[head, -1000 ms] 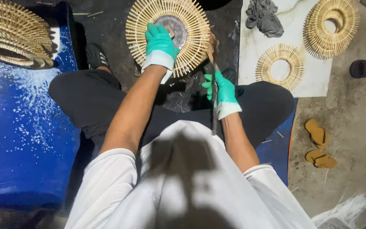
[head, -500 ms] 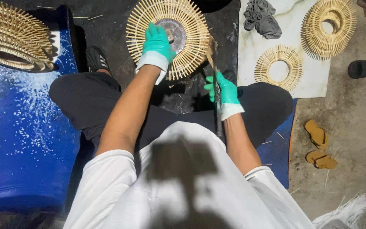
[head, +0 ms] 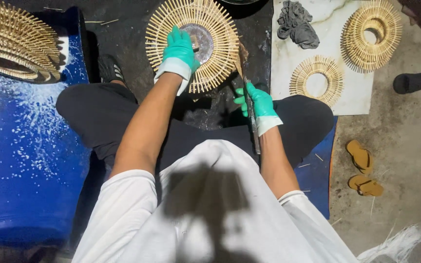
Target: Manufacturing bamboo furniture components by trimming bamboo strips and assembling them onto circular frames using hand tools.
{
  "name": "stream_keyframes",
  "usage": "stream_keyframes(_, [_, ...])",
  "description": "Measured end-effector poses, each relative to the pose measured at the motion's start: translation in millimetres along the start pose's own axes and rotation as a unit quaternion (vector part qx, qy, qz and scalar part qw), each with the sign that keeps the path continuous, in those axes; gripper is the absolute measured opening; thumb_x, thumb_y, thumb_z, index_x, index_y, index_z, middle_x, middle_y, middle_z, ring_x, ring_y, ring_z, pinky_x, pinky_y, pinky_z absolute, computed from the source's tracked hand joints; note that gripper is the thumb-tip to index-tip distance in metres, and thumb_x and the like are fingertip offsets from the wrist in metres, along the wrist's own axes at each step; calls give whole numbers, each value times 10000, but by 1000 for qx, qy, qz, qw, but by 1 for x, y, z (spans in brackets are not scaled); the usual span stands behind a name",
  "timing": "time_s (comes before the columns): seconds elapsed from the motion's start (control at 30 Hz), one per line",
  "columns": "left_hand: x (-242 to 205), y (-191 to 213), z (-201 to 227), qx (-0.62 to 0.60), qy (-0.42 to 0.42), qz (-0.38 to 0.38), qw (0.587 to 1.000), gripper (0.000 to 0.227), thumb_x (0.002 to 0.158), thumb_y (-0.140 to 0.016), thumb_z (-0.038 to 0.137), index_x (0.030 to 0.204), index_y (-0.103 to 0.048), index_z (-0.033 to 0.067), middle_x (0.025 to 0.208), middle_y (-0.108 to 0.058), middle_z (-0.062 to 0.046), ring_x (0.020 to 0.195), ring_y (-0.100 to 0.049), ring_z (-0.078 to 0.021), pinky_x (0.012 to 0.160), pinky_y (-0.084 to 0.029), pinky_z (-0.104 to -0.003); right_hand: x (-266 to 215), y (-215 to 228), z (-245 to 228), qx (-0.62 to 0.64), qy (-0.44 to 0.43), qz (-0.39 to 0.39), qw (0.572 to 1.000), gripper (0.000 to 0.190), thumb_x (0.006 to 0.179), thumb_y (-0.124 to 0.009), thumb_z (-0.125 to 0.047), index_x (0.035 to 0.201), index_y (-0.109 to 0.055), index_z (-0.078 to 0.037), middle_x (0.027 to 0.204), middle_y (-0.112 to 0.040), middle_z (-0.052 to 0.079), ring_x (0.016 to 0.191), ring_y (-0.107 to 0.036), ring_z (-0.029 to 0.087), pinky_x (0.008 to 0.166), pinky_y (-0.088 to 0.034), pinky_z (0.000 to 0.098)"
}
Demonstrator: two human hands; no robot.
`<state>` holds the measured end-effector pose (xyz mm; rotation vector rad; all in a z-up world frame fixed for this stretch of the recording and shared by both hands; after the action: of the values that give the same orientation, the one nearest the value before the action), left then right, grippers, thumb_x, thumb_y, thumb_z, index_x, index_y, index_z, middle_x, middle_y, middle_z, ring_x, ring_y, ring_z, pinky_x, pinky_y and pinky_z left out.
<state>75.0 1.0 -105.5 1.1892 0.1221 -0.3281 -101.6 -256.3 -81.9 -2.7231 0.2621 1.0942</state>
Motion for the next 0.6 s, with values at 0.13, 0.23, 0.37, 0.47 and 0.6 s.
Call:
stream_keyframes(0.13, [-6,6,5,-1,3,-3,1000,1130,718,-912,334,1558,-269,-62,1643,-120,-338,1500,-217,-515,1174,-344,-545,-6,4,1,-36,-16,14,999,507,1020,-559,-477,1080,-738,-7,766,-734,88,475,-559,136,431,-456,286])
stream_keyframes(0.23, [-8,11,9,-1,11,-7,1000,1107,735,-898,331,1553,-264,-64,1641,-116,-338,1501,-211,-509,1156,-354,-556,-15,2,3,-47,-25,11,999,519,1019,-555,-483,1083,-738,-2,756,-725,85,474,-552,139,427,-446,288])
stream_keyframes(0.37, [-10,11,8,-11,14,2,1000,1088,751,-881,332,1542,-254,-72,1629,-107,-342,1488,-199,-515,1141,-355,-563,-35,-6,7,-34,-42,15,998,533,1024,-547,-492,1087,-735,2,742,-713,72,476,-539,138,426,-431,282])
stream_keyframes(0.47, [-14,14,9,-19,17,14,1000,1064,757,-876,326,1542,-270,-60,1636,-119,-327,1495,-209,-505,1147,-356,-569,-30,-9,15,-4,-59,7,998,529,1029,-545,-493,1105,-733,-4,744,-705,60,482,-534,131,429,-427,278])
stream_keyframes(0.6, [-12,14,7,-20,13,19,1000,1056,764,-869,337,1544,-271,-48,1639,-126,-314,1498,-213,-490,1140,-358,-579,-17,-6,29,24,-52,3,998,532,1034,-535,-498,1127,-732,-12,749,-705,48,480,-520,115,427,-417,270])
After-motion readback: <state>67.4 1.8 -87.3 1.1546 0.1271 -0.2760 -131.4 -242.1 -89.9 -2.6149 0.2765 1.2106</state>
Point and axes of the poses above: each hand's wrist, its own x-axis towards the middle knuckle, its own y-axis out of the back of the hand, z = x × y, the point moved 7 cm from there along x, towards the middle knuckle
